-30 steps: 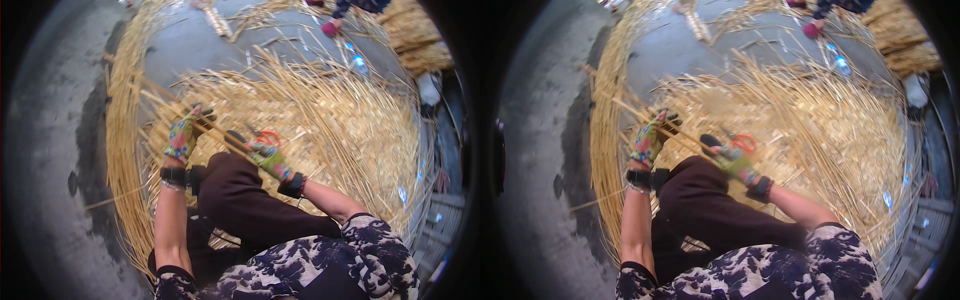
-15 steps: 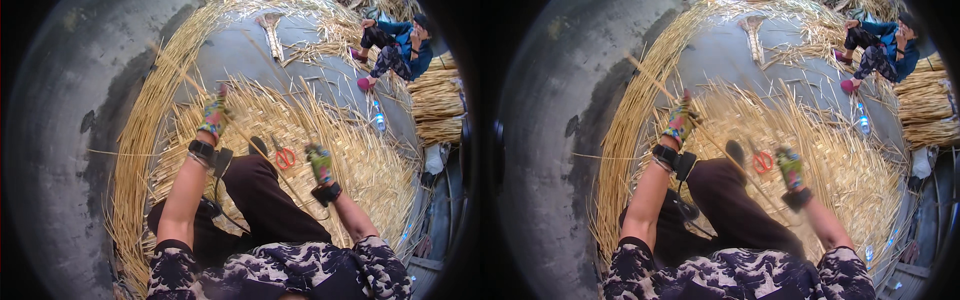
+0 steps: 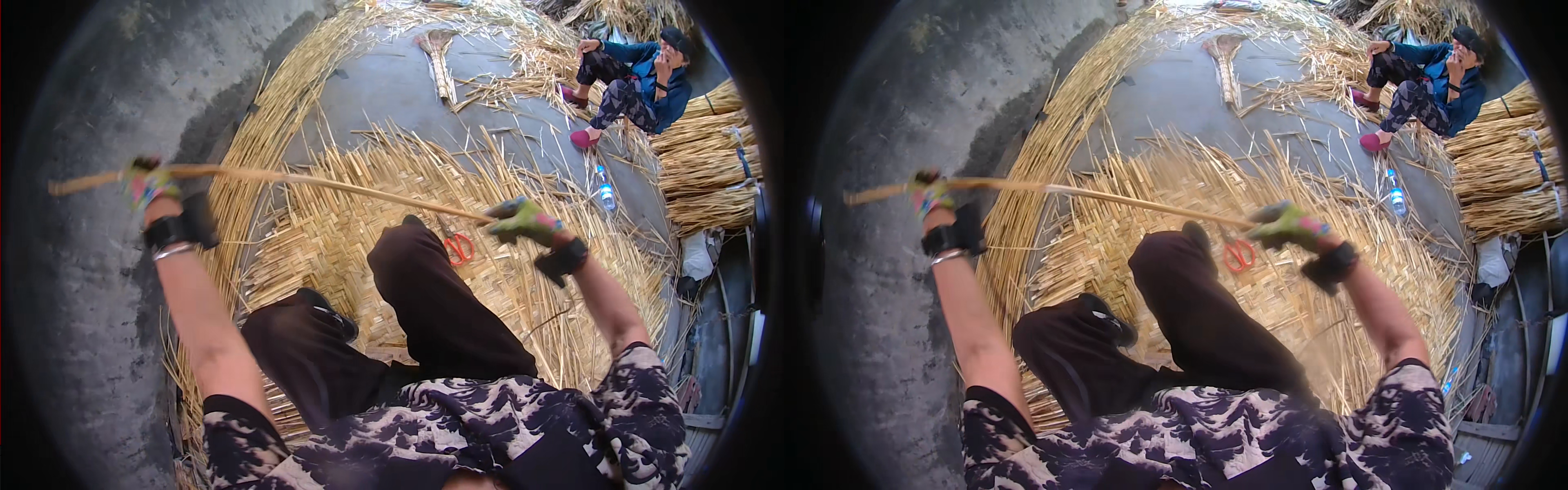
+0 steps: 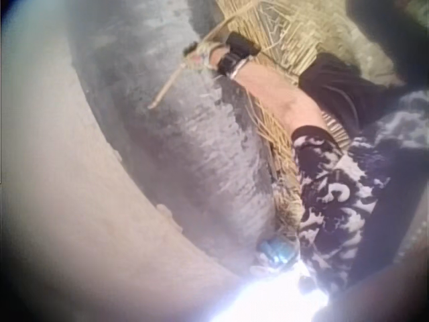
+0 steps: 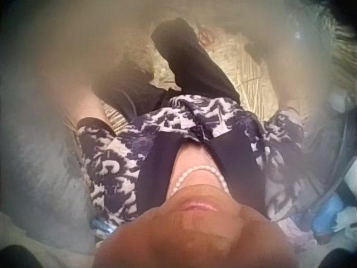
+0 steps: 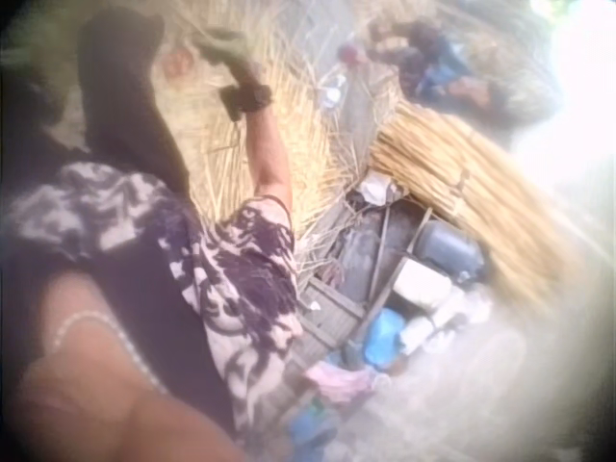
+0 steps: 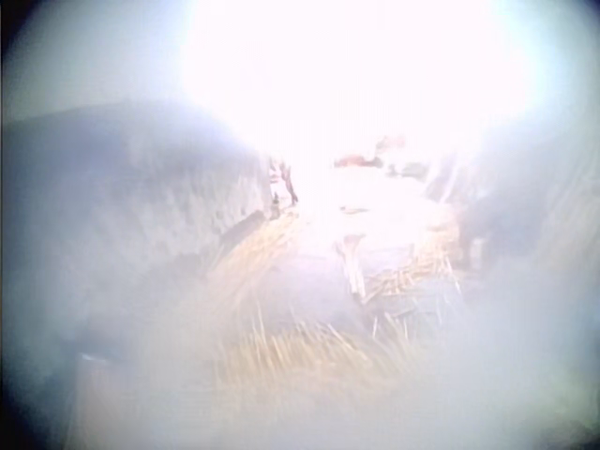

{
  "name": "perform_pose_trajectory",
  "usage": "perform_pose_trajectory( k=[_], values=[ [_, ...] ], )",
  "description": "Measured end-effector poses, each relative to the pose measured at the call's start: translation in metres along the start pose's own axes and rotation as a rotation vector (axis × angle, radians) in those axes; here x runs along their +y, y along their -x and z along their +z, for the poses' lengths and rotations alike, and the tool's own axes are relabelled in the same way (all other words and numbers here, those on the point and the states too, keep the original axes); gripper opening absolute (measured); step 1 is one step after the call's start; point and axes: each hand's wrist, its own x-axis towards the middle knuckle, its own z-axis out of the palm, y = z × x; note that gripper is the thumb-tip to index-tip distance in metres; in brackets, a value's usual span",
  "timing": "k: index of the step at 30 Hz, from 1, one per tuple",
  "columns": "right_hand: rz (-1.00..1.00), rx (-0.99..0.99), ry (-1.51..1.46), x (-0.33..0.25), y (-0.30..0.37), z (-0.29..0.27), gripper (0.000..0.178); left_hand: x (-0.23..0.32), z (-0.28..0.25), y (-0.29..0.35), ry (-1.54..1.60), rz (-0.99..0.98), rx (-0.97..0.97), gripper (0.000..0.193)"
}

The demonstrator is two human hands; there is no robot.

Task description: The recorder is weaving a mat from thin strips of bamboo or similar plant material.

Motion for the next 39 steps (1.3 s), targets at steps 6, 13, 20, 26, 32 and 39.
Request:
perform_pose_trajectory(
  k=[6,13,20,26,32,39],
  values=[
    [-0.144,0.379,0.362,-0.025,-0.005,-0.118,0.025,-0.136,-0.112,0.021,0.914,-0.676,-0.203,0.009],
    [-0.038,0.853,1.711,-0.062,-0.057,-0.159,0.013,-0.073,-0.050,0.105,0.783,-0.947,-0.262,0.011],
    [0.036,0.834,1.847,-0.005,-0.094,-0.209,0.014,-0.099,0.017,0.133,0.803,-1.030,-0.388,0.023],
    [-0.252,0.824,2.053,0.087,-0.178,-0.068,0.029,-0.214,0.097,0.230,0.570,-0.778,-0.514,0.019],
    [-0.475,0.339,1.022,0.261,-0.132,0.052,0.037,-0.191,0.239,0.358,0.623,-1.270,-0.379,0.028],
    [0.103,0.361,0.624,0.352,-0.150,0.061,0.046,-0.160,0.284,0.365,0.178,-1.886,-0.787,0.037]
  ],
)
